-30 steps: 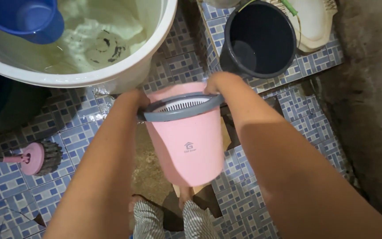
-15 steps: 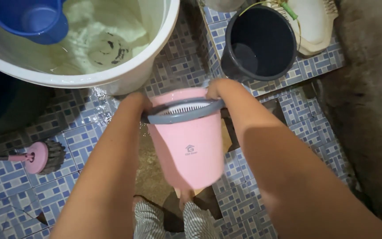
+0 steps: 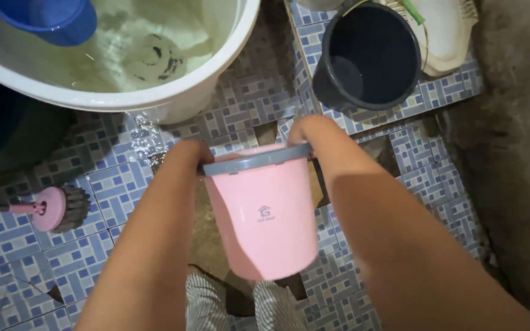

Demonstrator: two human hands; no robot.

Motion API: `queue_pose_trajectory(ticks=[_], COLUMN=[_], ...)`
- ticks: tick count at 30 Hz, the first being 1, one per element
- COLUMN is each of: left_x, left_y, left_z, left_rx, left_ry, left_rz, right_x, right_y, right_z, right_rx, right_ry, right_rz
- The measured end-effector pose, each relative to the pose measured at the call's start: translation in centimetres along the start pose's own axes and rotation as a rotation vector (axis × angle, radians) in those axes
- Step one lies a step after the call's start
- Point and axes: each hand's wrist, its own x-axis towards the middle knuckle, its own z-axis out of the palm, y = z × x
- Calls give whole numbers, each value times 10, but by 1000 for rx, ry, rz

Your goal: Preparing a mop and bucket for cleaning, then rinsing the mop in a bathroom wash area.

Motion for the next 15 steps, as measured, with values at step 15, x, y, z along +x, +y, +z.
queue_pose_trajectory(ticks=[15], left_x=[47], left_y=[-88], left_z=[67], left_rx=[-104], left_ry=[30], left_rz=[-96], right_x=[55], right_y=[-25], right_z=[85], right_rx=[-128], right_ry=[-48], right_rz=[-197])
